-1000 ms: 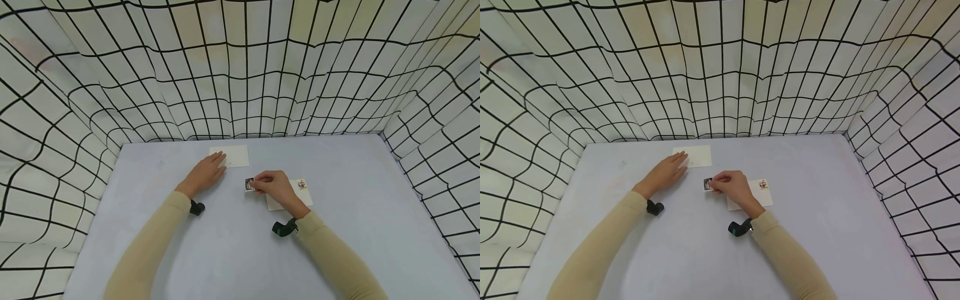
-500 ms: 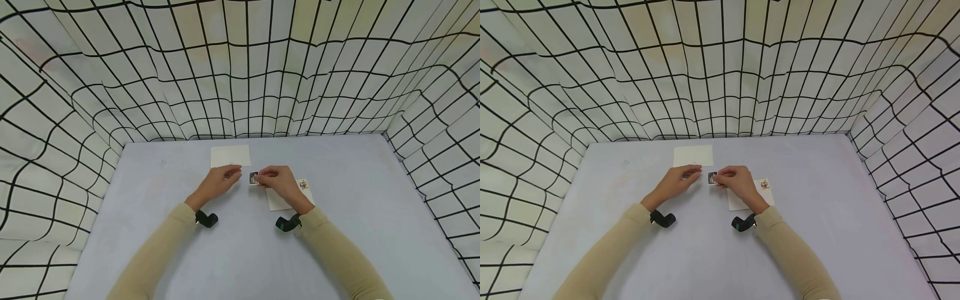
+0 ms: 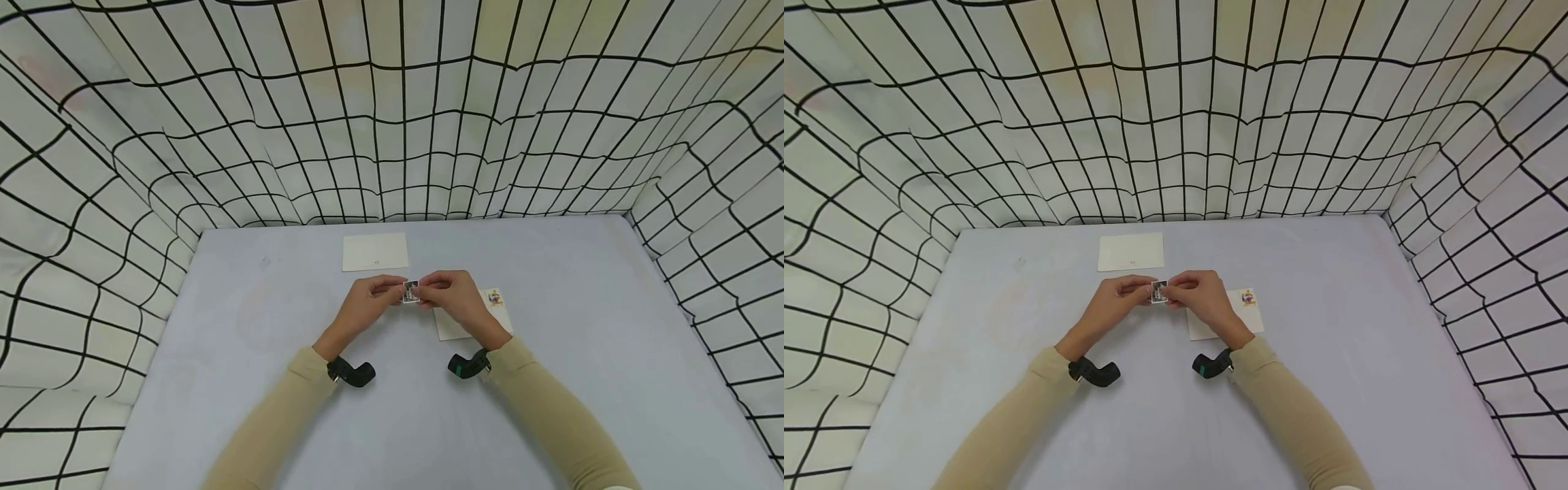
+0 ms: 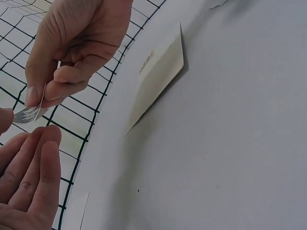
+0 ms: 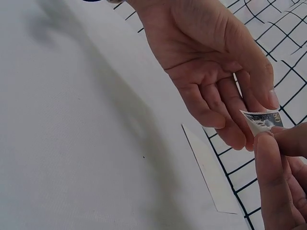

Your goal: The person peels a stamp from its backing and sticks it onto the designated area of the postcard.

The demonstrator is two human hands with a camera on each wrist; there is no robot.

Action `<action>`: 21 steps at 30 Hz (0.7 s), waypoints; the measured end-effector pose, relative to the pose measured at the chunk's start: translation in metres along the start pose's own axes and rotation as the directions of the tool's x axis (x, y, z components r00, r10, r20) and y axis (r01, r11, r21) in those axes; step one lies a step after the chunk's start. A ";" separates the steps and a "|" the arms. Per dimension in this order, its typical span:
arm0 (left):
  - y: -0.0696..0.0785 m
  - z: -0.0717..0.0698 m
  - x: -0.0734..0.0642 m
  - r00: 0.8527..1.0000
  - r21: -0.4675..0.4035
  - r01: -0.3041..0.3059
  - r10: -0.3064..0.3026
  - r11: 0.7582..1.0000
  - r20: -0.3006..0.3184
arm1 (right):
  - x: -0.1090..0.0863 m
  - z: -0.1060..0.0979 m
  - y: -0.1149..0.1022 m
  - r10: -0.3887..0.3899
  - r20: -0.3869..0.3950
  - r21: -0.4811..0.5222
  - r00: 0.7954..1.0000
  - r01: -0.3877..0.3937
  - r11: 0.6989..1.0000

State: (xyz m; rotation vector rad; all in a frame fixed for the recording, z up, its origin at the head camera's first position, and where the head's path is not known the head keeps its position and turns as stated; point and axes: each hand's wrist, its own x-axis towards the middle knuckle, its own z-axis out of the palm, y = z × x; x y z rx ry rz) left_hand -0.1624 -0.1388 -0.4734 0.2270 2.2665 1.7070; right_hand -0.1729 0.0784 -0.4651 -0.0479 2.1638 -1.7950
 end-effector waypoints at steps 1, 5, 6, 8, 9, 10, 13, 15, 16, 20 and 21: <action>0.000 0.001 0.000 1.000 -0.014 0.000 0.000 1.000 -0.004 | 0.000 0.000 0.001 -0.002 0.002 0.001 1.000 0.002 1.000; 0.000 0.004 -0.002 1.000 -0.062 0.001 -0.002 0.998 -0.019 | -0.002 0.000 0.004 -0.010 0.011 -0.006 1.000 0.010 1.000; 0.000 0.005 -0.002 1.000 -0.070 0.006 -0.008 0.998 -0.024 | -0.002 0.000 0.004 -0.010 0.012 -0.008 1.000 0.010 1.000; -0.001 0.006 -0.001 0.999 -0.092 0.015 -0.017 0.996 -0.031 | -0.001 0.001 0.005 -0.008 0.014 -0.010 1.000 0.009 1.000; -0.001 0.006 -0.001 0.999 -0.104 0.018 -0.022 0.994 -0.035 | -0.001 0.001 0.006 -0.007 0.015 -0.010 1.000 0.007 1.000; -0.002 0.007 0.000 0.999 -0.115 0.019 -0.024 0.993 -0.038 | -0.001 0.001 0.006 -0.007 0.017 -0.008 1.000 0.007 1.000; -0.003 0.009 0.001 0.999 -0.147 0.017 -0.024 0.989 -0.048 | -0.001 0.001 0.007 -0.002 0.019 0.002 1.000 0.002 1.000; -0.003 0.010 0.002 0.998 -0.146 0.011 -0.019 0.989 -0.057 | -0.001 0.001 0.008 -0.002 0.024 0.013 1.000 0.001 1.000; -0.003 0.011 0.002 0.998 -0.135 0.009 -0.018 0.991 -0.064 | -0.001 0.001 0.008 -0.002 0.026 0.017 1.000 0.002 1.000; -0.003 0.014 0.004 0.995 -0.064 0.000 -0.006 0.998 -0.097 | -0.002 0.000 0.009 -0.003 0.034 0.041 0.999 0.002 0.999; -0.004 0.014 0.004 0.995 -0.046 -0.001 -0.004 0.999 -0.105 | -0.002 0.000 0.010 -0.004 0.034 0.047 0.999 0.003 0.999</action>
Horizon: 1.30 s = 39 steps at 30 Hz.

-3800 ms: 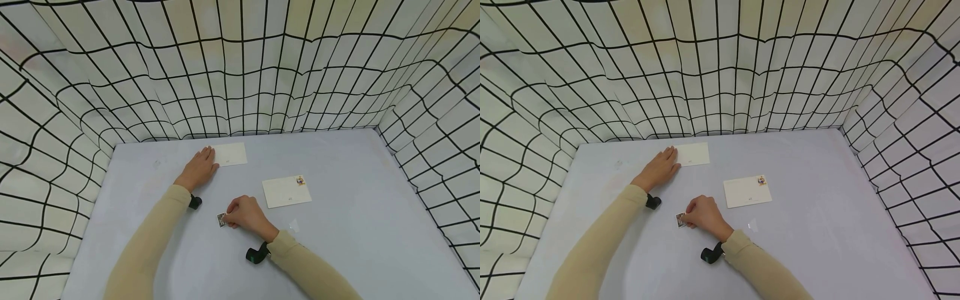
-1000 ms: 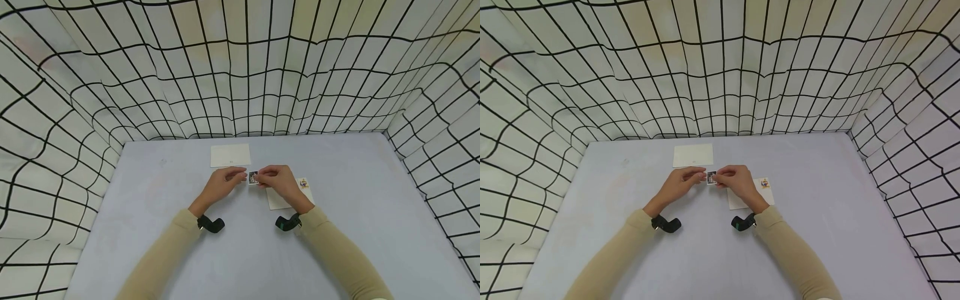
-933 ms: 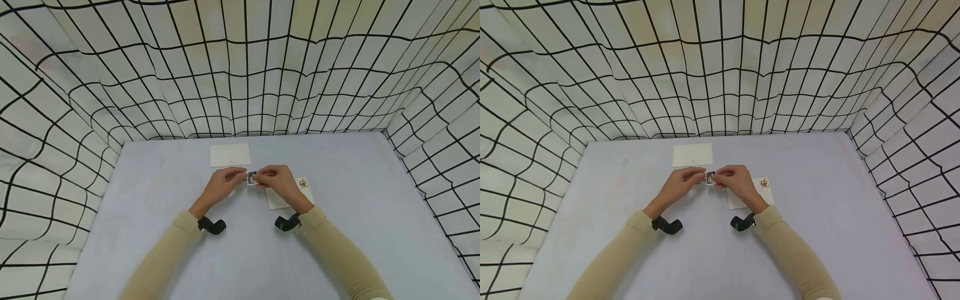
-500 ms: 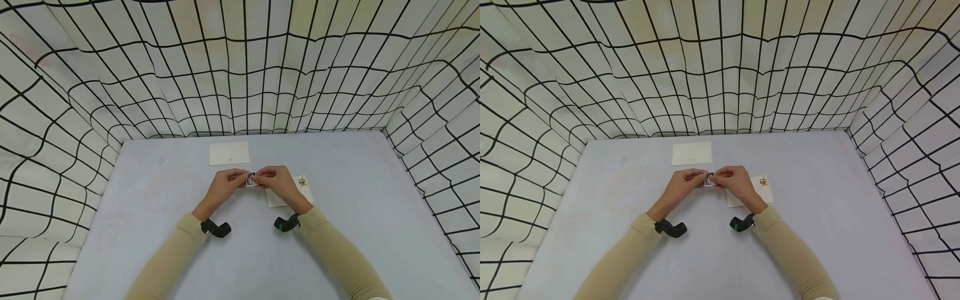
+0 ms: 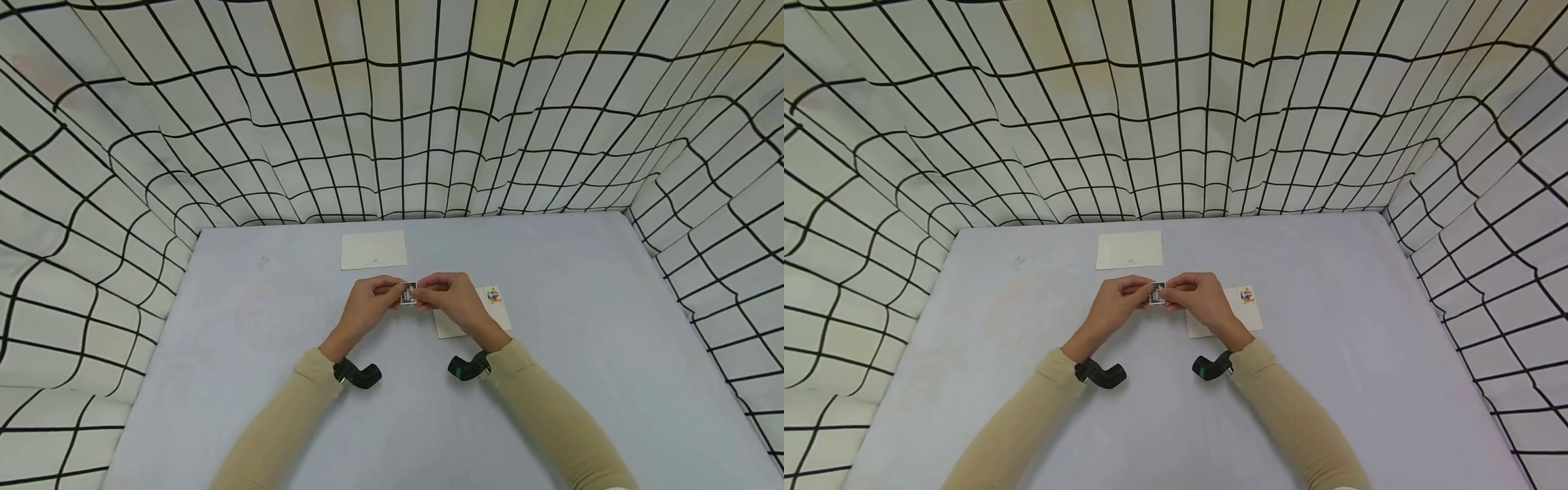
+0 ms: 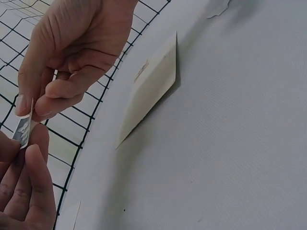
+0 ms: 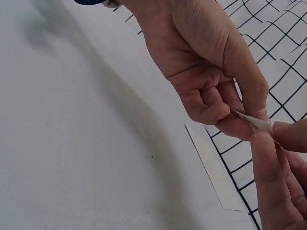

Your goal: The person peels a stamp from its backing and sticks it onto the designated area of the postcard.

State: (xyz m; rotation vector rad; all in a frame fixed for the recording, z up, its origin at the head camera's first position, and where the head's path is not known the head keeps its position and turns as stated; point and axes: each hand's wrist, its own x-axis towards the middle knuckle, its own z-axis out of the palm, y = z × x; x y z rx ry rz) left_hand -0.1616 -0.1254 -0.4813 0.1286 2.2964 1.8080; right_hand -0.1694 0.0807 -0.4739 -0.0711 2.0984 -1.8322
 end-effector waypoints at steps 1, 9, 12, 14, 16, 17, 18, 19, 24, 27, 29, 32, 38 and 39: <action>0.000 0.001 0.000 1.000 0.019 -0.002 0.002 1.000 -0.007 | 0.000 0.000 0.000 0.002 -0.001 0.002 1.000 -0.002 1.000; 0.003 0.003 -0.001 1.000 0.073 -0.006 0.008 0.997 -0.017 | 0.000 -0.001 -0.001 0.005 -0.008 -0.035 1.000 -0.006 0.999; 0.004 0.004 0.000 1.000 0.062 -0.010 0.011 0.998 -0.013 | -0.001 -0.003 -0.002 -0.007 -0.017 -0.053 1.000 0.006 0.999; 0.004 0.004 0.000 1.000 0.055 -0.013 0.014 0.998 -0.010 | -0.002 -0.004 -0.002 -0.035 -0.036 -0.079 0.999 0.032 0.996; 0.005 0.004 0.001 1.000 0.047 -0.017 0.018 0.999 -0.007 | -0.003 -0.006 -0.002 -0.079 -0.060 -0.116 0.995 0.071 0.991; 0.006 0.004 0.001 1.000 0.044 -0.018 0.018 0.999 -0.007 | -0.003 -0.007 -0.001 -0.108 -0.071 -0.142 0.992 0.097 0.985; 0.006 0.004 0.001 1.000 0.043 -0.018 0.018 0.999 -0.007 | -0.003 -0.008 -0.001 -0.142 -0.079 -0.169 0.987 0.127 0.977; 0.006 0.004 0.001 1.000 0.041 -0.018 0.018 0.999 -0.007 | -0.004 -0.008 0.000 -0.180 -0.083 -0.203 0.980 0.160 0.966; 0.007 0.005 0.001 1.000 0.044 -0.016 0.016 0.999 -0.005 | -0.007 -0.009 0.003 -0.417 -0.028 -0.362 0.908 0.380 0.851; 0.007 0.004 0.001 1.000 0.050 -0.019 0.020 0.999 -0.008 | -0.008 -0.007 0.006 -0.561 0.043 -0.484 0.826 0.509 0.712; 0.006 0.005 0.001 1.000 0.053 -0.024 0.024 0.998 -0.010 | -0.007 -0.005 0.008 -0.636 0.085 -0.542 0.767 0.572 0.616; 0.006 0.005 0.001 1.000 0.063 -0.028 0.028 0.998 -0.009 | -0.006 -0.003 0.012 -0.708 0.122 -0.598 0.695 0.621 0.506; 0.006 0.005 -0.001 0.999 0.090 -0.038 0.039 0.995 -0.004 | -0.005 -0.002 0.014 -0.795 0.183 -0.657 0.579 0.674 0.340; 0.005 0.005 -0.001 0.999 0.091 -0.038 0.039 0.995 -0.003 | -0.006 -0.002 0.014 -0.805 0.193 -0.662 0.560 0.680 0.314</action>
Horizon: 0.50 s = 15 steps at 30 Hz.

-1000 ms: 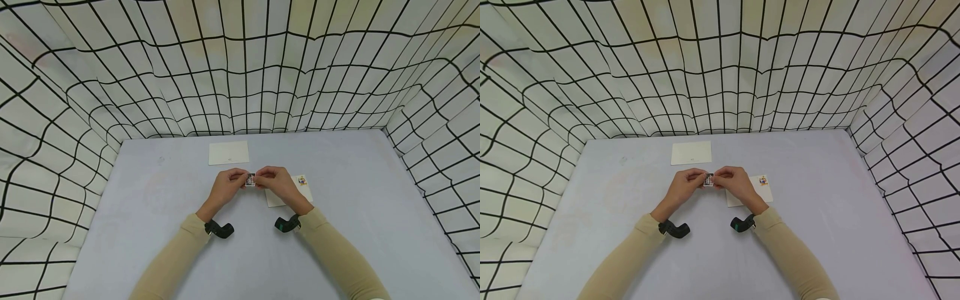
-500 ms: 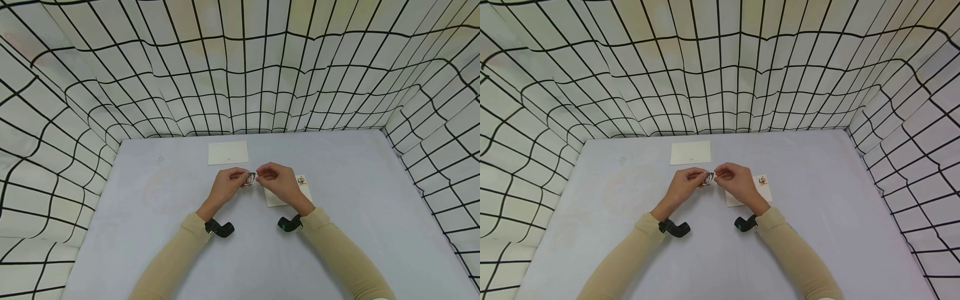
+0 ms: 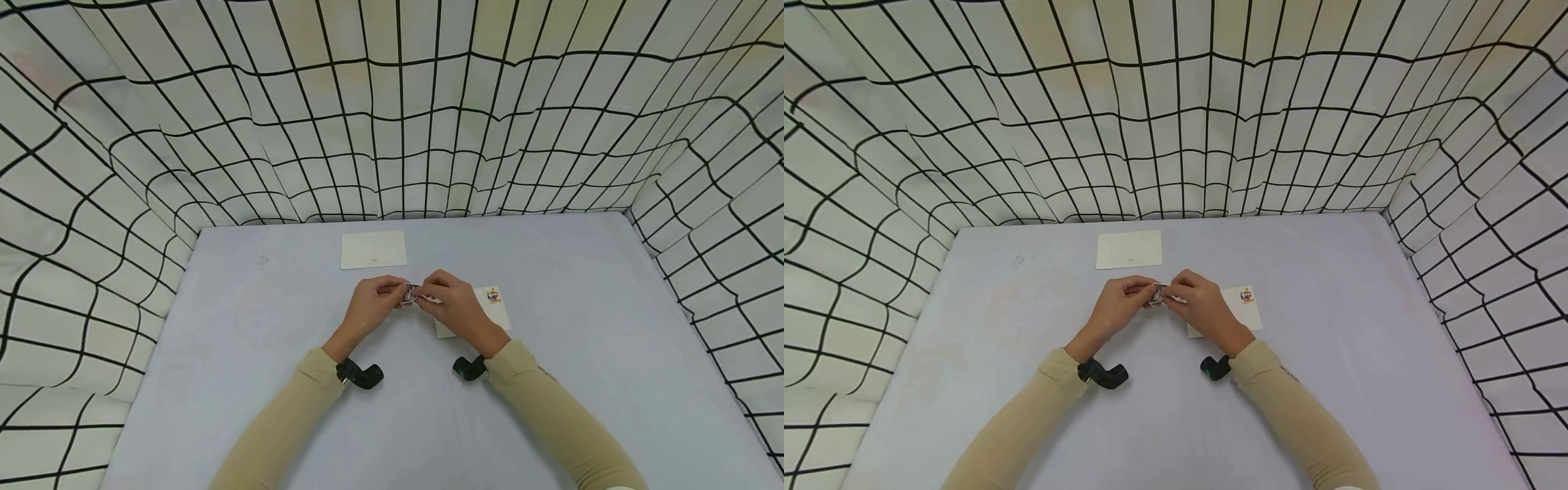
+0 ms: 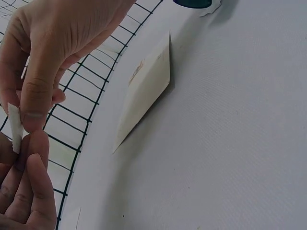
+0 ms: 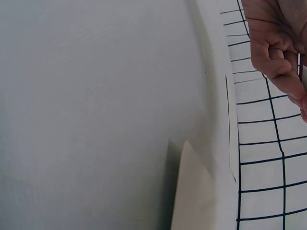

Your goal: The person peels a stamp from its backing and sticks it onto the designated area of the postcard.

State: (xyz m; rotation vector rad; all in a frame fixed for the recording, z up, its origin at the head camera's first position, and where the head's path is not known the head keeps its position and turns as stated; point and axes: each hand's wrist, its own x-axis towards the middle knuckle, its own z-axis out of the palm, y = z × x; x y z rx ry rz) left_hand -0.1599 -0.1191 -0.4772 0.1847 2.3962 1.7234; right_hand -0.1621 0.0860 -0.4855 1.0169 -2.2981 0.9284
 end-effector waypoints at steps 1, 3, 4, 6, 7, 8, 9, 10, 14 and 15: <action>-0.001 0.000 0.000 1.000 0.002 0.000 0.000 1.000 0.003 | 0.000 0.000 0.000 -0.023 -0.006 -0.014 1.000 0.023 1.000; -0.001 0.001 0.001 1.000 -0.005 0.002 -0.002 1.000 0.010 | 0.001 -0.001 0.000 -0.063 -0.015 -0.038 0.998 0.062 0.997; -0.001 0.001 0.000 1.000 -0.006 0.004 -0.004 1.000 0.014 | 0.001 -0.001 0.000 -0.081 -0.017 -0.045 0.997 0.080 0.996; -0.002 0.002 0.000 1.000 -0.008 0.005 -0.005 1.000 0.024 | 0.001 -0.001 0.001 -0.108 -0.019 -0.055 0.994 0.107 0.993; -0.002 0.002 0.000 1.000 -0.010 0.002 -0.002 1.000 0.028 | 0.001 -0.001 0.001 -0.118 -0.018 -0.055 0.993 0.117 0.992; -0.002 0.002 -0.001 0.999 -0.015 0.000 0.001 1.000 0.033 | 0.001 -0.001 0.002 -0.125 -0.018 -0.053 0.992 0.124 0.991; -0.002 0.002 -0.001 0.999 -0.018 -0.006 0.007 1.000 0.038 | 0.001 -0.001 0.002 -0.128 -0.016 -0.051 0.992 0.127 0.991; -0.003 0.002 -0.001 0.999 -0.023 -0.010 0.011 1.000 0.044 | 0.001 -0.001 0.002 -0.127 -0.015 -0.045 0.992 0.126 0.991; -0.004 0.002 -0.003 0.997 -0.035 -0.027 0.030 0.999 0.064 | -0.001 -0.001 0.002 -0.084 -0.010 -0.016 0.996 0.084 0.996; -0.004 0.002 -0.003 0.997 -0.034 -0.029 0.031 0.999 0.065 | -0.001 -0.001 0.001 -0.065 -0.008 -0.003 0.998 0.065 0.998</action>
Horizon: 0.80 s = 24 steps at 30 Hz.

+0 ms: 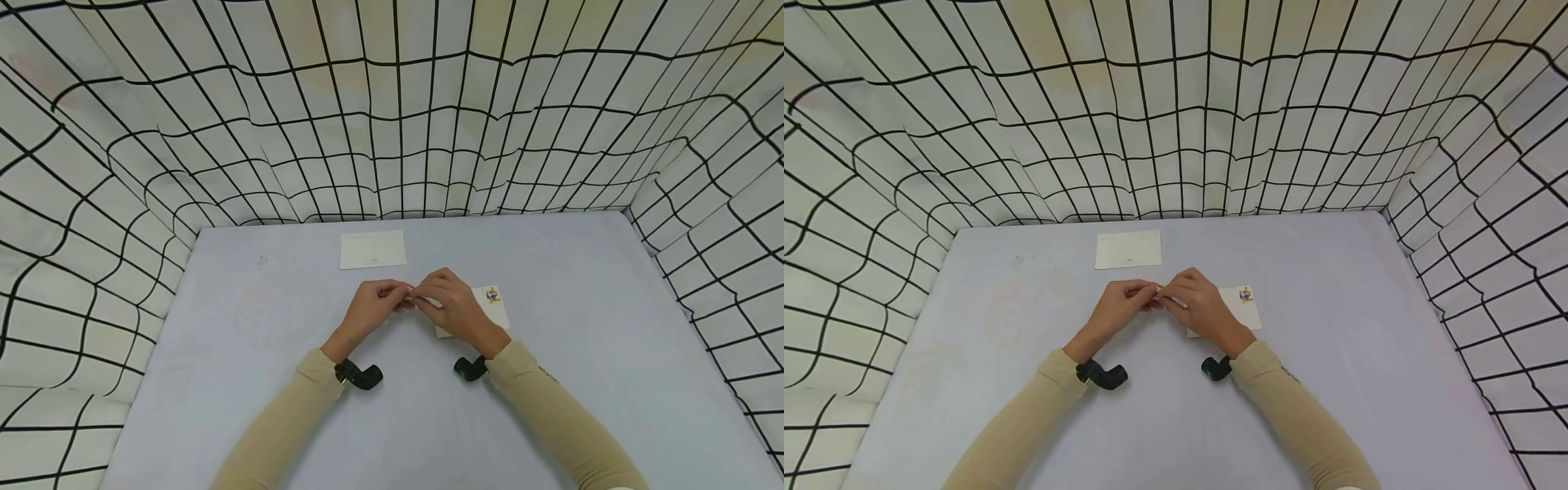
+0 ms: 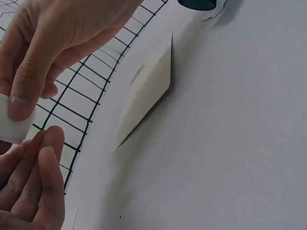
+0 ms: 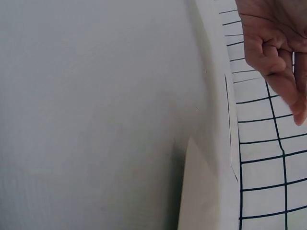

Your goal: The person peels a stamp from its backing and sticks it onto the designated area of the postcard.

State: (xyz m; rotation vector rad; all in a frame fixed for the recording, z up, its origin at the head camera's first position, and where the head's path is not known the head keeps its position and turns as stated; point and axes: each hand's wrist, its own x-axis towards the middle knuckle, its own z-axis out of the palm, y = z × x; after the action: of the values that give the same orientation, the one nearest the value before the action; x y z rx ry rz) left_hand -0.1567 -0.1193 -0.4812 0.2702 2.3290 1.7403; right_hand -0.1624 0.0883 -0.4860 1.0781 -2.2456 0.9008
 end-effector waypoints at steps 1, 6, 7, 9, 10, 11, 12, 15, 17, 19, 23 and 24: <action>0.000 0.000 0.000 1.000 0.001 0.002 -0.002 1.000 -0.004 | 0.000 0.000 0.000 0.018 0.002 0.013 1.000 -0.018 1.000; 0.000 0.000 -0.002 0.998 -0.004 0.005 -0.005 1.000 -0.056 | -0.003 0.003 0.000 0.116 -0.011 0.109 0.993 -0.114 0.987; 0.000 0.000 -0.002 0.998 -0.012 -0.002 0.001 1.000 -0.066 | -0.003 0.003 -0.001 0.139 -0.014 0.131 0.990 -0.136 0.982; -0.001 0.000 -0.003 0.997 -0.030 -0.019 0.016 0.999 -0.080 | -0.004 0.003 -0.002 0.194 -0.017 0.173 0.981 -0.189 0.967; -0.001 0.000 -0.003 0.996 -0.040 -0.028 0.024 0.999 -0.085 | -0.004 0.003 -0.003 0.222 -0.015 0.186 0.975 -0.216 0.959; -0.001 0.000 -0.003 0.996 -0.053 -0.037 0.032 0.998 -0.087 | -0.004 0.003 -0.003 0.254 -0.010 0.199 0.967 -0.247 0.948; -0.001 0.000 -0.004 0.996 -0.063 -0.038 0.032 0.997 -0.088 | -0.004 0.003 -0.004 0.286 -0.003 0.211 0.958 -0.279 0.937; -0.001 0.001 -0.005 0.996 -0.079 -0.029 0.022 0.996 -0.087 | -0.004 0.003 -0.005 0.390 0.032 0.253 0.920 -0.385 0.888; -0.002 0.001 -0.006 0.997 -0.091 -0.015 0.008 0.996 -0.078 | -0.005 0.004 -0.006 0.466 0.066 0.301 0.882 -0.463 0.834; -0.003 0.002 -0.007 0.998 -0.095 -0.008 0.001 0.995 -0.068 | -0.006 0.004 -0.007 0.537 0.105 0.355 0.837 -0.536 0.766; -0.003 0.003 -0.008 0.998 -0.108 -0.002 -0.005 0.994 -0.065 | -0.007 0.006 -0.008 0.636 0.182 0.442 0.750 -0.640 0.628; -0.003 0.004 -0.008 0.998 -0.109 -0.001 -0.006 0.994 -0.069 | -0.006 0.006 -0.008 0.649 0.198 0.458 0.735 -0.655 0.602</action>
State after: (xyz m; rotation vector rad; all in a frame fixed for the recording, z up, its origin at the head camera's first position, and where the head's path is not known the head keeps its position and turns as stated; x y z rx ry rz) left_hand -0.1478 -0.1191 -0.4843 0.1915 2.2690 1.8972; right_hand -0.1530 0.0831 -0.4916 0.3743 -2.5129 1.8754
